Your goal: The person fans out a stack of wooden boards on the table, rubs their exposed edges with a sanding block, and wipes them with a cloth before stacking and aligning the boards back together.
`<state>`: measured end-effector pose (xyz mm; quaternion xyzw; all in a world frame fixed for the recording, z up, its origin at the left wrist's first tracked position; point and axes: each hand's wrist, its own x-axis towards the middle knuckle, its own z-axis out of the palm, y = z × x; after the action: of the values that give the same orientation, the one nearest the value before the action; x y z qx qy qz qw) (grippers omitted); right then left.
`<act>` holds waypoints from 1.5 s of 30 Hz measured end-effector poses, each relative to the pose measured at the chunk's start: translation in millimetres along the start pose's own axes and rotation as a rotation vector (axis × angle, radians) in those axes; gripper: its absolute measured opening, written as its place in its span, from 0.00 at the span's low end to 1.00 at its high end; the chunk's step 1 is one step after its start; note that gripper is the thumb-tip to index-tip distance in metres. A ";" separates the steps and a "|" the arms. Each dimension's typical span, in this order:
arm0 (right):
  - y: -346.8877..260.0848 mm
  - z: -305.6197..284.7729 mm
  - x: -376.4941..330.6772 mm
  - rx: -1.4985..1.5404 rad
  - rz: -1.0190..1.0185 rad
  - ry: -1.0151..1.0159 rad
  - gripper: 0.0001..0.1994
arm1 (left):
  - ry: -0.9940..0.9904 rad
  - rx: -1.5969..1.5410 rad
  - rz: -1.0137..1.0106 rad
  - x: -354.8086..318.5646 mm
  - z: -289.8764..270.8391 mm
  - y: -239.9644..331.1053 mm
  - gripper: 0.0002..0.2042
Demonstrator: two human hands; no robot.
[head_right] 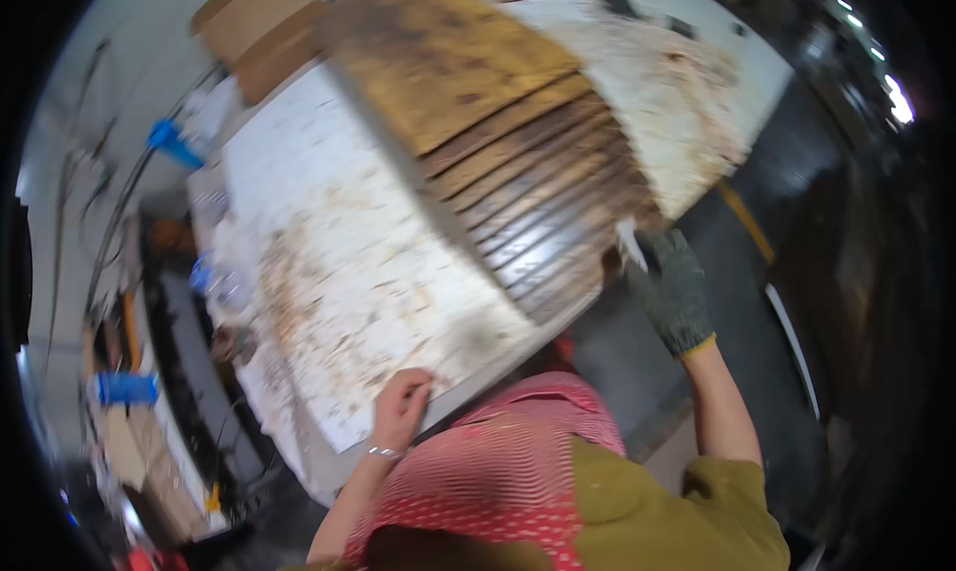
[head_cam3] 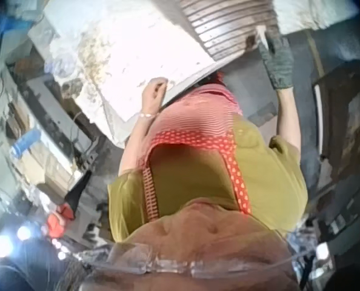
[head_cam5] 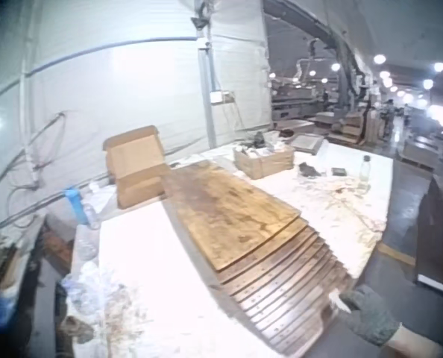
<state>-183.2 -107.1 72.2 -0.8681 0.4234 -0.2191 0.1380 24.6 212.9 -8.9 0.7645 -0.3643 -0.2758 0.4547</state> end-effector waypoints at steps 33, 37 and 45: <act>146.8 30.1 176.3 0.056 -0.508 0.168 0.25 | 0.405 0.263 0.183 150.1 -83.6 97.3 0.13; 312.2 -5.3 215.8 -0.114 0.116 0.285 0.38 | 0.264 0.344 0.414 267.0 -61.5 145.3 0.20; 323.9 13.4 267.8 -0.334 0.276 -0.027 0.32 | 0.035 0.901 0.284 360.9 -45.6 138.9 0.24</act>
<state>-249.1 -514.9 -6.5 -0.8157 0.5667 -0.1134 0.0263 226.7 -100.7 102.8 0.8328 -0.5410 -0.0124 0.1168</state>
